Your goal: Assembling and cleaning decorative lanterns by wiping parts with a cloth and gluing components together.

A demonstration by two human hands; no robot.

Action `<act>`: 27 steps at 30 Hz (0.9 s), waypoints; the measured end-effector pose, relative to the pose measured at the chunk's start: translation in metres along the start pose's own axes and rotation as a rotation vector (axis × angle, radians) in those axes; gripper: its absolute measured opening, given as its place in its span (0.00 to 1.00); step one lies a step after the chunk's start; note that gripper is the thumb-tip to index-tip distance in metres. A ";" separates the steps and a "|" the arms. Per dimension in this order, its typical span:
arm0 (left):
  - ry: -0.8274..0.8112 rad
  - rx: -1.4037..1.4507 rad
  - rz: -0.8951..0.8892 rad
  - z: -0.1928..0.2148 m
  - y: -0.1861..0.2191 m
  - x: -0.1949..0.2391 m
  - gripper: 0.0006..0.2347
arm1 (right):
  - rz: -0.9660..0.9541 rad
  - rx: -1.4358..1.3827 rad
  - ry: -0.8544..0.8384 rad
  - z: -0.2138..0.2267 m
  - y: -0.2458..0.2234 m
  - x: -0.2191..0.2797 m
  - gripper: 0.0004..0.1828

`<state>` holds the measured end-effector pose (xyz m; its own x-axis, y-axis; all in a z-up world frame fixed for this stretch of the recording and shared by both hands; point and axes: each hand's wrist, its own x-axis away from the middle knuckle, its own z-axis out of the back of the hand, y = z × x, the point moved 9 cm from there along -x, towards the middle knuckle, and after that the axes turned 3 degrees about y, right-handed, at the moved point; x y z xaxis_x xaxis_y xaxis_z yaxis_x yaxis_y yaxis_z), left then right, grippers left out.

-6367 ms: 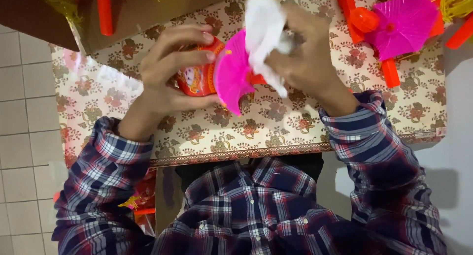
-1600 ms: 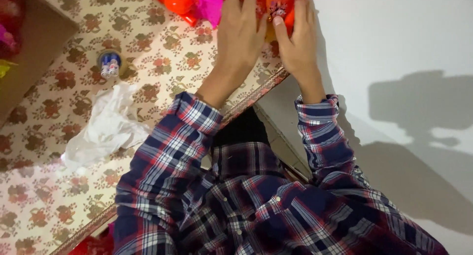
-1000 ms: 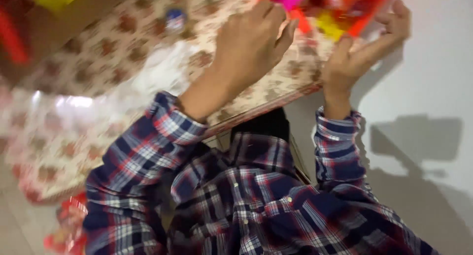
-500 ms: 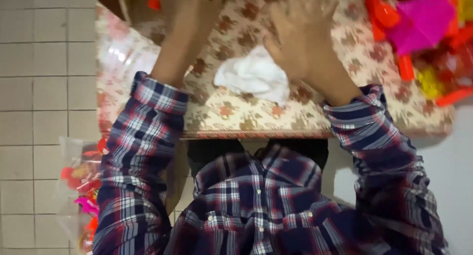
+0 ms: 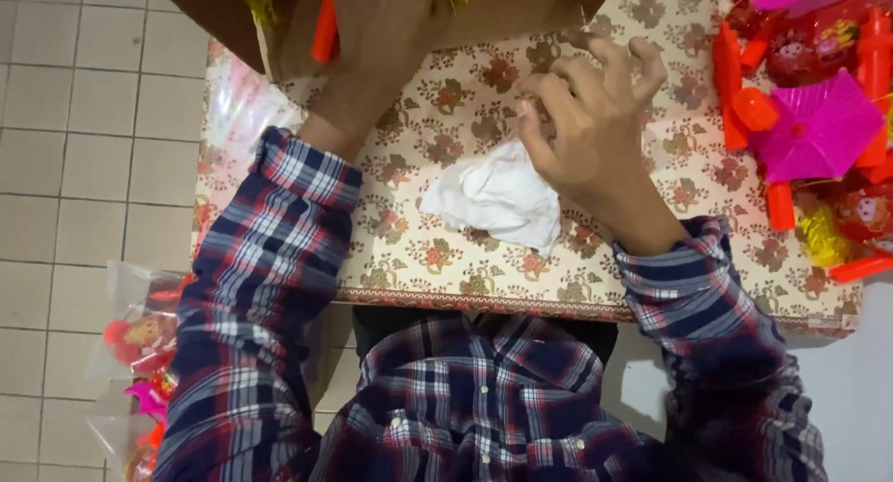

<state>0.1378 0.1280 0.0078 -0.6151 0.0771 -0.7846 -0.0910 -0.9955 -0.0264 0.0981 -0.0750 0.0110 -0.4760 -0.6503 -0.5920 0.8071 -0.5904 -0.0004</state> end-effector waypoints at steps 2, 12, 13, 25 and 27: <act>-0.081 -0.118 -0.041 0.003 0.010 0.005 0.27 | -0.022 -0.018 0.028 0.001 0.006 -0.001 0.11; -0.326 0.058 0.022 -0.007 0.046 0.032 0.42 | -0.179 -0.031 -0.032 0.000 0.025 -0.002 0.27; -0.326 0.059 0.023 -0.005 0.050 0.033 0.42 | -0.179 -0.030 -0.033 0.000 0.023 -0.003 0.27; 0.091 0.511 -0.226 0.071 0.096 0.027 0.19 | -0.127 -0.396 -0.067 -0.003 0.002 -0.008 0.46; 0.211 0.554 -0.239 0.096 0.082 0.019 0.13 | -0.150 -0.632 0.167 0.014 0.014 -0.014 0.36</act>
<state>0.0432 0.0531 0.0504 -0.3657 0.2245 -0.9033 -0.6328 -0.7716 0.0645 0.1112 -0.0816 0.0308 -0.5791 -0.4702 -0.6659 0.8102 -0.2415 -0.5340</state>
